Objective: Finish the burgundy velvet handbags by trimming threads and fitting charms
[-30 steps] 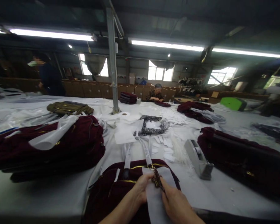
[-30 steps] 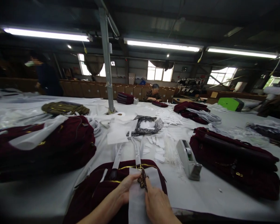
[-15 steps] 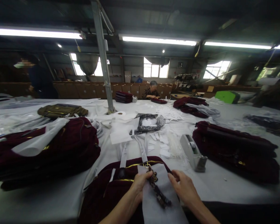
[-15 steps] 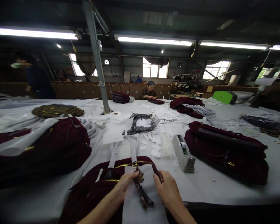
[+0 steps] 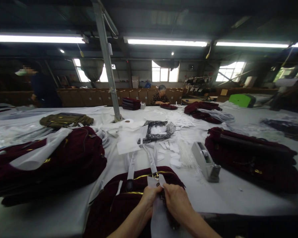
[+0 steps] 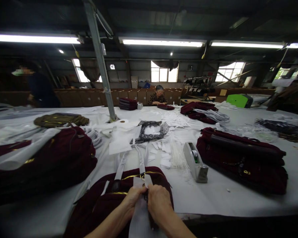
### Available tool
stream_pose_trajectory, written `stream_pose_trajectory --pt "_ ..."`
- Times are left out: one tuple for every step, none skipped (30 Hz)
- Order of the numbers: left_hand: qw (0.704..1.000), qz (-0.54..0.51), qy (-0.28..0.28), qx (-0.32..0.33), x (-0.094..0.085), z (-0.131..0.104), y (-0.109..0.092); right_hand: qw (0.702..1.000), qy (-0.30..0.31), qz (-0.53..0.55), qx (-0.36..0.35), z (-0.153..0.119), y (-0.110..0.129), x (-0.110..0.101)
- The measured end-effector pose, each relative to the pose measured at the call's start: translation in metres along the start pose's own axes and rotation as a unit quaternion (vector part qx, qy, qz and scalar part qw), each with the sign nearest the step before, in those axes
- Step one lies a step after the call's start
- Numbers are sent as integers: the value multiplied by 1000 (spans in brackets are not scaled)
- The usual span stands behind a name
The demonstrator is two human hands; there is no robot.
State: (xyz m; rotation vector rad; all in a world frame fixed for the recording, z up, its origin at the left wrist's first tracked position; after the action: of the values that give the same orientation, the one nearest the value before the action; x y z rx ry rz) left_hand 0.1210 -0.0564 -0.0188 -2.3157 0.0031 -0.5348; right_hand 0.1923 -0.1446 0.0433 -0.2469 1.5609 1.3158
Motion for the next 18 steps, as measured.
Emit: stream_pose_trajectory --pt "1000 4 -6 9 0 -2 0 999 -8 -50 -17 -1 4 4" --pt "1000 7 -12 16 1 -4 0 995 -17 -96 -36 -3 7 8" --pt "1000 10 -15 22 1 -6 0 990 -26 -130 -51 -3 10 12" --pt "999 12 -18 26 1 -7 0 986 -29 -151 -59 -4 11 16" --pt "999 13 -21 28 2 -9 -1 983 -32 -167 -65 -5 12 20" --pt "999 13 -22 30 2 -10 -1 980 -34 -181 -70 -5 12 23" --pt "999 14 -23 30 2 -12 -2 977 -37 -196 -77 -6 11 26" --pt "999 15 -22 29 1 -13 -3 972 -43 -213 -85 -7 10 30" --pt "999 16 -19 26 1 -14 -4 966 -50 -233 -97 -9 9 33" --pt "999 17 -15 23 1 -16 -5 960 -56 -252 -110 -10 7 35" --pt "1000 17 -9 20 2 -17 -7 953 -63 -269 -122 -11 7 38" --pt "1000 19 -5 20 2 -18 -8 947 -71 -283 -133 -12 6 40" --pt "999 22 -4 23 3 -19 -10 942 -77 -292 -145 -13 7 43" --pt "999 26 -7 28 4 -19 -11 939 -81 -298 -155 -13 8 44" --pt "999 30 -13 34 5 -18 -12 936 -87 -300 -163 -14 9 45" --pt "998 33 -22 41 6 -17 -12 934 -95 -301 -169 -15 11 45" --pt "998 34 -31 46 7 -15 -12 932 -104 -300 -173 -16 12 44" --pt "998 32 -38 49 7 -13 -11 932 -115 -297 -175 -19 11 42"
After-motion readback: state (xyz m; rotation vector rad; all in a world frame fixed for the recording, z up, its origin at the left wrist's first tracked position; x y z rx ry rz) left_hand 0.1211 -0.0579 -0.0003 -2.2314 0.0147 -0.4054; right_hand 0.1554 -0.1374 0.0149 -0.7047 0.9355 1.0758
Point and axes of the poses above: each hand's wrist, its own z-axis towards the middle knuckle, its own x-axis out of the palm, y = z × x, the point moved 2 cm from there along z, towards the middle knuckle, and after that the axes turned 12 degrees about -y, right-handed, at the moved point
